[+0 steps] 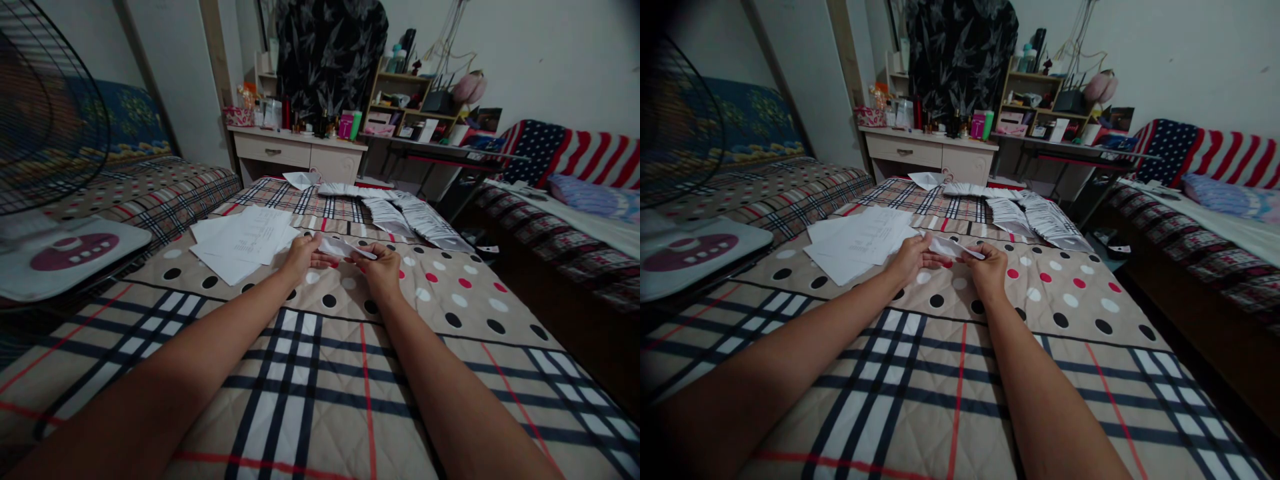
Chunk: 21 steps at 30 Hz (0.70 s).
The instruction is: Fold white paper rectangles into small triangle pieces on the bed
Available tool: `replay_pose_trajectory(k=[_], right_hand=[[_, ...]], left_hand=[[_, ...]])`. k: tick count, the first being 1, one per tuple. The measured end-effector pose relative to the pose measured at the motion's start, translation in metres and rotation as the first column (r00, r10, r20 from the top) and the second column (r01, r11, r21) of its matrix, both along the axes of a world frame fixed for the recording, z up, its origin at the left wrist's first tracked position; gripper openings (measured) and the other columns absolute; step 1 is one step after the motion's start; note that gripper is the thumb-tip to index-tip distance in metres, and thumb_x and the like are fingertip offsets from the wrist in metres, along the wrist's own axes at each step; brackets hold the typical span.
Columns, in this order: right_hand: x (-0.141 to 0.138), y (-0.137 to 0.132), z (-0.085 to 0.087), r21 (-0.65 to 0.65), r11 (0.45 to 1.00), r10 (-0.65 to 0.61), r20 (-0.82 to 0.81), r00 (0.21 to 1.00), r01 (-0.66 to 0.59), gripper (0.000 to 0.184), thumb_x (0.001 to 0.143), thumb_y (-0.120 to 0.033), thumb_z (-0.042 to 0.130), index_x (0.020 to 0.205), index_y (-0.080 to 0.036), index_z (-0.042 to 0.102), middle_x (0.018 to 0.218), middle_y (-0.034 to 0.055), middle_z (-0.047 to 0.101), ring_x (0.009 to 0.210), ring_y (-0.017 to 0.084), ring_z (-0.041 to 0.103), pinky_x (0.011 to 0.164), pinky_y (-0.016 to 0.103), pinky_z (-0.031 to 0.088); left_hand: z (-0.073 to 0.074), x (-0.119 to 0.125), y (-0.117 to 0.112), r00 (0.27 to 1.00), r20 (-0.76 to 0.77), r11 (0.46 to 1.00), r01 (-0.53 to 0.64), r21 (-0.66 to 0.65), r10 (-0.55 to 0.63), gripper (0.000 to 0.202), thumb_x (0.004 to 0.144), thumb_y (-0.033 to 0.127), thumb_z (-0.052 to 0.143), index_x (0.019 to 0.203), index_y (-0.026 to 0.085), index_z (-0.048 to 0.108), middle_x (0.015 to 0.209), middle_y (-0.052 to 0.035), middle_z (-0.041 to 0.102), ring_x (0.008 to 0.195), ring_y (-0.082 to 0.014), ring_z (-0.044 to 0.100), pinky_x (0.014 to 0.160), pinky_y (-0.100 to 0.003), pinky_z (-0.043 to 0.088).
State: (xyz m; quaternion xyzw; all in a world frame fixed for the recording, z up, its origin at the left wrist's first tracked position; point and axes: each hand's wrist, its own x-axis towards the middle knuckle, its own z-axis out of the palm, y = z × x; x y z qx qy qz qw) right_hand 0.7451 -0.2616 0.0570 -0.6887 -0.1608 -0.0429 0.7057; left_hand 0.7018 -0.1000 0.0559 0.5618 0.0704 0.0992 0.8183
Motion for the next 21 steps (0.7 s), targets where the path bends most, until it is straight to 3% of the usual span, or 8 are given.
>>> replay_pose_trajectory(k=[3, 9, 15, 21], right_hand=[[0.001, -0.001, -0.003, -0.033, 0.999, 0.014, 0.020, 1.000, -0.013, 0.024, 0.059, -0.036, 0.077, 0.067, -0.017, 0.066, 0.066, 0.0050, 0.070, 0.060, 0.020, 0.065, 0.056, 0.031, 0.051], [0.006, -0.002, -0.011, -0.067, 0.998, 0.024, 0.023, 0.999, -0.022, 0.024, 0.063, -0.037, 0.073, 0.077, -0.018, 0.070, 0.068, 0.0046, 0.071, 0.062, 0.022, 0.067, 0.059, 0.031, 0.052], [0.006, -0.005, -0.009, -0.194, 0.981, 0.029, 0.119, 0.992, -0.006, 0.031, 0.076, -0.044, 0.064, 0.089, -0.017, 0.074, 0.067, 0.0051, 0.070, 0.063, 0.020, 0.064, 0.059, 0.030, 0.049], [0.009, -0.007, -0.012, -0.188, 0.979, 0.106, 0.170, 0.980, -0.073, 0.026, 0.078, -0.039, 0.062, 0.088, -0.019, 0.075, 0.075, 0.0055, 0.070, 0.070, 0.020, 0.065, 0.066, 0.032, 0.051]], left_hand=[[0.000, -0.001, 0.001, 1.000, -0.009, 1.000, 0.003, -0.020, -0.004, 0.039, 0.092, 0.050, 0.049, 0.086, 0.012, 0.053, 0.064, -0.0112, 0.069, 0.058, -0.0244, 0.072, 0.047, -0.025, 0.054], [0.001, 0.000, 0.002, 1.000, 0.000, 0.998, -0.028, -0.051, 0.028, 0.029, 0.085, 0.038, 0.052, 0.089, 0.010, 0.059, 0.068, -0.0100, 0.069, 0.055, -0.0222, 0.070, 0.049, -0.027, 0.055], [-0.001, 0.003, 0.008, 0.999, 0.003, 0.996, -0.032, -0.079, 0.032, 0.025, 0.079, 0.030, 0.053, 0.090, 0.009, 0.060, 0.071, -0.0129, 0.071, 0.064, -0.0232, 0.072, 0.059, -0.031, 0.058], [-0.005, 0.004, 0.010, 0.997, 0.055, 0.992, -0.049, -0.114, 0.056, 0.021, 0.079, 0.027, 0.055, 0.088, 0.009, 0.060, 0.077, -0.0136, 0.072, 0.073, -0.0243, 0.073, 0.071, -0.038, 0.059]])
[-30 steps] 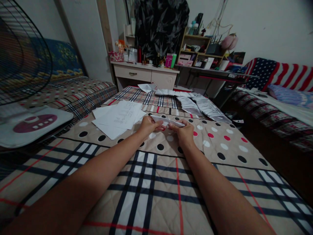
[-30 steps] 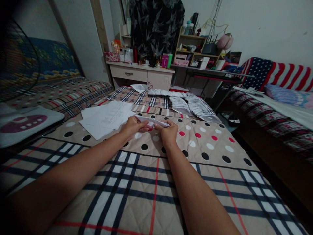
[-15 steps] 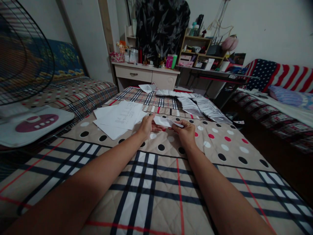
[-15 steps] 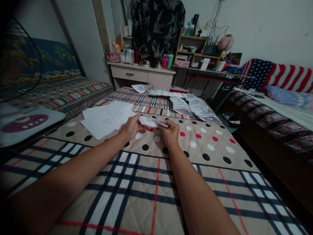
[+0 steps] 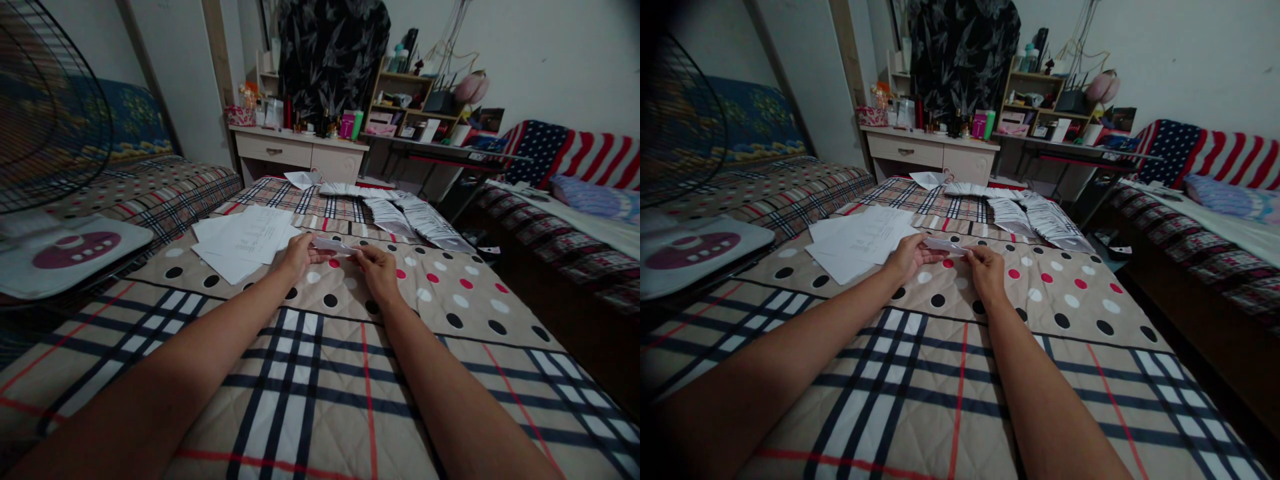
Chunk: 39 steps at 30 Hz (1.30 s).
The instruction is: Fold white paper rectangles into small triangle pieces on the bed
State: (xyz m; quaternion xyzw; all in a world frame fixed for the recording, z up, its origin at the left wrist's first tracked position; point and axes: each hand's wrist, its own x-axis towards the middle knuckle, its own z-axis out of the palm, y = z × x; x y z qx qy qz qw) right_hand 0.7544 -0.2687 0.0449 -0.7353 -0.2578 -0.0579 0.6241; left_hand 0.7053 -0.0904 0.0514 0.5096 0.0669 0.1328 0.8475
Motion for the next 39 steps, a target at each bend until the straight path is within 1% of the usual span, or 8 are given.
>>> replay_pose_trajectory(k=[4, 9, 18, 25, 29, 33, 37, 39], right_hand=[[-0.0033, 0.0017, 0.0018, -0.015, 1.000, 0.001, 0.097, 0.995, 0.000, 0.023, 0.079, -0.035, 0.063, 0.090, -0.020, 0.076, 0.087, 0.0073, 0.073, 0.083, 0.022, 0.067, 0.078, 0.035, 0.052], [-0.0054, 0.0052, 0.0019, 0.011, 1.000, -0.022, 0.102, 0.995, 0.021, 0.022, 0.076, -0.034, 0.067, 0.091, -0.020, 0.075, 0.102, 0.0086, 0.073, 0.098, 0.023, 0.065, 0.091, 0.038, 0.049], [-0.0047, 0.0057, -0.0001, 0.004, 0.992, -0.122, -0.045, 0.991, 0.122, 0.041, 0.064, -0.032, 0.072, 0.101, -0.014, 0.071, 0.094, 0.0094, 0.073, 0.073, 0.020, 0.064, 0.065, 0.031, 0.052], [-0.0086, 0.0064, 0.0016, -0.100, 0.995, -0.017, -0.091, 0.996, 0.008, 0.033, 0.069, -0.043, 0.070, 0.083, -0.014, 0.075, 0.065, 0.0047, 0.069, 0.055, 0.017, 0.058, 0.050, 0.025, 0.043], [-0.0070, 0.0039, -0.0002, -0.074, 0.997, -0.013, -0.075, 0.997, 0.007, 0.031, 0.066, -0.042, 0.072, 0.078, -0.014, 0.075, 0.065, 0.0041, 0.068, 0.055, 0.015, 0.056, 0.050, 0.024, 0.041], [-0.0064, 0.0042, -0.0007, -0.057, 0.998, 0.002, -0.084, 0.996, -0.007, 0.030, 0.062, -0.040, 0.074, 0.075, -0.013, 0.074, 0.064, 0.0042, 0.069, 0.056, 0.015, 0.055, 0.051, 0.024, 0.041], [-0.0073, 0.0064, -0.0005, -0.060, 0.996, 0.058, -0.085, 0.995, -0.063, 0.028, 0.062, -0.039, 0.074, 0.073, -0.014, 0.075, 0.062, 0.0038, 0.068, 0.053, 0.014, 0.054, 0.050, 0.024, 0.038], [-0.0073, 0.0072, -0.0007, -0.045, 0.996, 0.072, -0.084, 0.994, -0.076, 0.027, 0.064, -0.038, 0.072, 0.075, -0.014, 0.076, 0.065, 0.0046, 0.070, 0.055, 0.015, 0.056, 0.052, 0.025, 0.041]], left_hand=[[0.0004, -0.0016, -0.0010, 0.997, 0.076, 0.999, 0.015, 0.039, -0.018, 0.019, 0.077, 0.025, 0.063, 0.088, 0.009, 0.062, 0.088, -0.0126, 0.073, 0.080, -0.0217, 0.072, 0.082, -0.041, 0.058], [0.0026, -0.0028, -0.0027, 0.999, 0.051, 0.996, -0.016, 0.084, 0.012, 0.017, 0.071, 0.016, 0.068, 0.085, 0.010, 0.064, 0.087, -0.0089, 0.071, 0.075, -0.0155, 0.069, 0.077, -0.031, 0.057], [-0.0044, -0.0022, -0.0055, 0.993, 0.112, 0.969, -0.005, 0.248, -0.024, 0.042, 0.051, 0.011, 0.077, 0.091, 0.012, 0.066, 0.097, -0.0066, 0.070, 0.080, -0.0155, 0.065, 0.071, -0.026, 0.053], [-0.0008, -0.0042, -0.0044, 0.993, 0.110, 0.932, 0.008, 0.361, -0.051, 0.037, 0.050, 0.011, 0.075, 0.086, 0.012, 0.068, 0.088, -0.0047, 0.071, 0.075, -0.0144, 0.064, 0.068, -0.024, 0.051], [0.0005, -0.0064, -0.0042, 0.993, 0.047, 0.873, 0.073, 0.483, -0.109, 0.040, 0.056, 0.021, 0.078, 0.093, 0.011, 0.068, 0.079, -0.0037, 0.069, 0.065, -0.0123, 0.062, 0.059, -0.023, 0.050], [0.0017, -0.0089, -0.0058, 0.998, 0.014, 0.738, 0.040, 0.674, -0.067, 0.045, 0.058, 0.041, 0.081, 0.089, 0.010, 0.071, 0.064, 0.0003, 0.062, 0.052, -0.0093, 0.052, 0.048, -0.020, 0.041], [0.0014, -0.0077, -0.0053, 0.998, 0.063, 0.627, -0.057, 0.777, 0.013, 0.036, 0.055, 0.038, 0.083, 0.073, 0.010, 0.070, 0.058, 0.0024, 0.058, 0.052, -0.0085, 0.048, 0.048, -0.020, 0.036], [0.0010, -0.0065, -0.0046, 0.997, 0.064, 0.623, -0.077, 0.778, 0.043, 0.029, 0.057, 0.032, 0.082, 0.072, 0.010, 0.070, 0.059, 0.0022, 0.059, 0.053, -0.0092, 0.051, 0.049, -0.020, 0.038]])
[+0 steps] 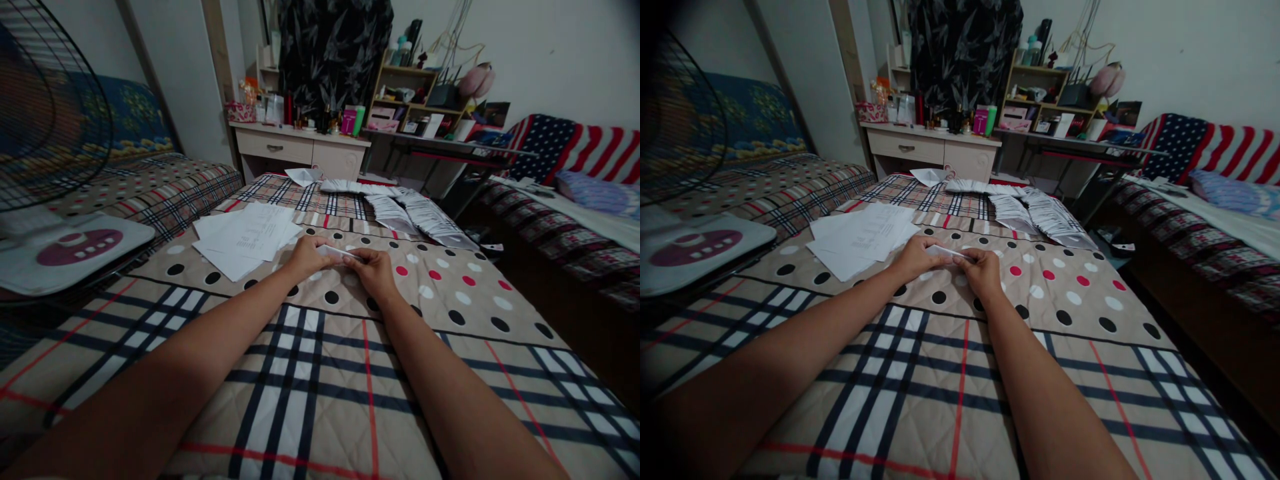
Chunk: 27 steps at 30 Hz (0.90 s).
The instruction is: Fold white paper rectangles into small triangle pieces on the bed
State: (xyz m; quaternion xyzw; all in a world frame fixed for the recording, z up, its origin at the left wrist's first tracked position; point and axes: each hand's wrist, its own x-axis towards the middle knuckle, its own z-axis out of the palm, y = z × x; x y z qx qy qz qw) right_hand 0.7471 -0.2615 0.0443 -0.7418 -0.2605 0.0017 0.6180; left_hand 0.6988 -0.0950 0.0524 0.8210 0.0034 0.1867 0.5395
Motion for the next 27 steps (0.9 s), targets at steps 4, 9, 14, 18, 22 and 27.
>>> replay_pose_trajectory(k=[4, 9, 14, 18, 22, 27], right_hand=[[0.000, 0.001, 0.000, 0.035, 0.999, 0.031, 0.008, 0.999, -0.031, 0.024, 0.068, -0.034, 0.067, 0.079, -0.014, 0.076, 0.075, 0.0057, 0.073, 0.066, 0.018, 0.063, 0.061, 0.027, 0.048], [-0.001, 0.000, -0.002, -0.008, 0.999, 0.037, -0.007, 0.999, -0.037, 0.025, 0.077, -0.032, 0.058, 0.086, -0.016, 0.074, 0.067, 0.0023, 0.068, 0.059, 0.018, 0.064, 0.056, 0.026, 0.048], [0.000, -0.004, 0.000, -0.088, 0.993, -0.077, -0.006, 0.997, 0.076, 0.029, 0.084, -0.040, 0.051, 0.082, -0.017, 0.067, 0.049, -0.0024, 0.056, 0.038, 0.013, 0.048, 0.039, 0.023, 0.033], [0.004, -0.008, 0.004, -0.124, 0.976, -0.180, -0.005, 0.984, 0.178, 0.031, 0.084, -0.042, 0.049, 0.072, -0.017, 0.063, 0.043, -0.0034, 0.050, 0.036, 0.011, 0.041, 0.039, 0.023, 0.028], [0.008, -0.010, 0.005, -0.141, 0.977, -0.163, -0.008, 0.987, 0.160, 0.034, 0.083, -0.045, 0.051, 0.066, -0.017, 0.061, 0.042, -0.0030, 0.049, 0.039, 0.011, 0.041, 0.041, 0.024, 0.027], [0.007, -0.012, 0.006, -0.138, 0.986, -0.098, -0.040, 0.994, 0.092, 0.043, 0.084, -0.055, 0.052, 0.066, -0.017, 0.062, 0.041, -0.0032, 0.048, 0.036, 0.011, 0.040, 0.040, 0.024, 0.026]], left_hand=[[0.001, 0.001, -0.001, 0.997, -0.076, 0.987, 0.011, -0.163, -0.023, 0.016, 0.074, 0.024, 0.068, 0.081, 0.010, 0.071, 0.058, 0.0009, 0.063, 0.050, -0.0113, 0.058, 0.051, -0.022, 0.047], [0.004, 0.002, -0.004, 0.989, -0.147, 0.959, -0.019, -0.281, -0.023, 0.025, 0.089, 0.028, 0.055, 0.076, 0.010, 0.066, 0.050, 0.0006, 0.060, 0.043, -0.0108, 0.057, 0.045, -0.020, 0.045], [0.004, 0.003, -0.001, 0.980, -0.201, 0.948, -0.066, -0.313, 0.002, 0.037, 0.096, 0.038, 0.044, 0.077, 0.011, 0.060, 0.048, -0.0003, 0.058, 0.038, -0.0114, 0.056, 0.040, -0.020, 0.039], [0.004, -0.001, 0.005, 0.984, -0.119, 0.961, 0.094, -0.261, -0.129, 0.042, 0.093, 0.047, 0.046, 0.105, 0.010, 0.062, 0.069, -0.0052, 0.068, 0.046, -0.0103, 0.061, 0.040, -0.017, 0.038], [0.005, -0.005, 0.009, 0.973, -0.053, 0.962, 0.214, -0.170, -0.226, 0.056, 0.076, 0.039, 0.071, 0.125, 0.016, 0.056, 0.113, -0.0120, 0.067, 0.073, -0.0137, 0.067, 0.048, -0.017, 0.045], [0.007, -0.007, 0.010, 0.978, -0.052, 0.979, 0.200, -0.035, -0.201, 0.036, 0.069, 0.024, 0.074, 0.102, 0.010, 0.071, 0.096, -0.0100, 0.072, 0.067, -0.0115, 0.062, 0.055, -0.019, 0.047]])
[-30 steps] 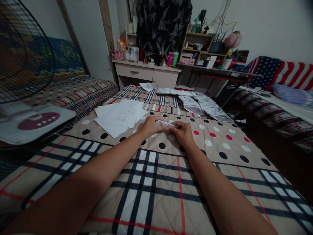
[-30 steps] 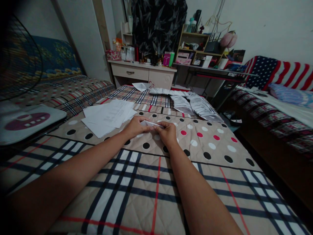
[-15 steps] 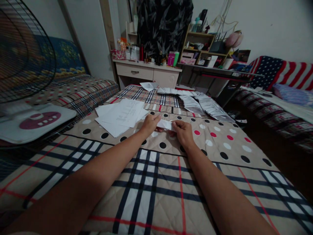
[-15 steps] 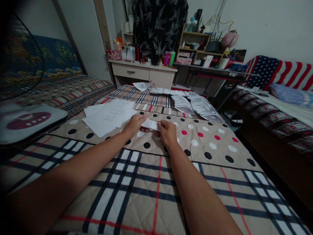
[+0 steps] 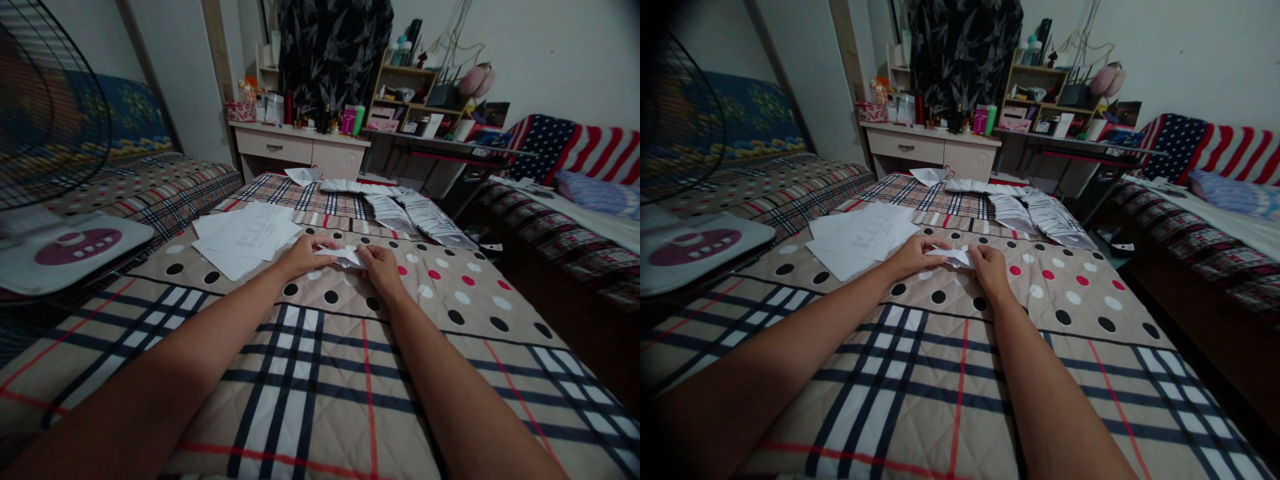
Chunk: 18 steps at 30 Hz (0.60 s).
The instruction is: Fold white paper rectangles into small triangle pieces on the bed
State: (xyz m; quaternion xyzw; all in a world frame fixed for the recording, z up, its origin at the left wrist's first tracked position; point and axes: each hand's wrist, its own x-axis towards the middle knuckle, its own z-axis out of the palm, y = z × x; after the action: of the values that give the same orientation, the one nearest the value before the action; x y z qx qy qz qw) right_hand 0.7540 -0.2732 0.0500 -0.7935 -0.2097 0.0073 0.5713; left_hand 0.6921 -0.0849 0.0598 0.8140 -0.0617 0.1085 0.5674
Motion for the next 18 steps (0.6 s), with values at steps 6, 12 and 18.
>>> replay_pose_trajectory(k=[6, 12, 18], right_hand=[[-0.0034, -0.0002, -0.0002, -0.076, 0.997, -0.023, 0.121, 0.992, 0.032, 0.042, 0.082, -0.056, 0.058, 0.088, -0.017, 0.072, 0.070, 0.0025, 0.069, 0.050, 0.014, 0.057, 0.050, 0.025, 0.039], [-0.0028, 0.0002, -0.0024, -0.238, 0.961, -0.074, 0.275, 0.959, 0.142, 0.024, 0.074, -0.034, 0.065, 0.093, -0.022, 0.074, 0.083, 0.0026, 0.072, 0.071, 0.018, 0.062, 0.063, 0.028, 0.044], [-0.0081, 0.0030, 0.0020, -0.346, 0.931, -0.001, 0.322, 0.947, 0.118, 0.031, 0.071, -0.029, 0.069, 0.102, -0.024, 0.072, 0.096, 0.0012, 0.073, 0.084, 0.021, 0.065, 0.070, 0.029, 0.045]], left_hand=[[-0.0023, 0.0027, -0.0011, 0.979, -0.063, 0.981, -0.191, 0.033, 0.192, 0.031, 0.078, 0.030, 0.066, 0.099, 0.009, 0.073, 0.078, -0.0079, 0.071, 0.052, -0.0116, 0.059, 0.046, -0.022, 0.046], [-0.0078, 0.0076, 0.0024, 0.941, 0.010, 0.916, -0.333, 0.226, 0.339, 0.025, 0.075, 0.026, 0.064, 0.092, 0.013, 0.075, 0.078, -0.0074, 0.073, 0.062, -0.0168, 0.064, 0.054, -0.024, 0.047], [-0.0053, 0.0065, -0.0004, 0.933, -0.007, 0.901, -0.345, 0.263, 0.360, 0.021, 0.075, 0.024, 0.060, 0.084, 0.013, 0.075, 0.064, -0.0049, 0.068, 0.060, -0.0170, 0.063, 0.057, -0.024, 0.045]])
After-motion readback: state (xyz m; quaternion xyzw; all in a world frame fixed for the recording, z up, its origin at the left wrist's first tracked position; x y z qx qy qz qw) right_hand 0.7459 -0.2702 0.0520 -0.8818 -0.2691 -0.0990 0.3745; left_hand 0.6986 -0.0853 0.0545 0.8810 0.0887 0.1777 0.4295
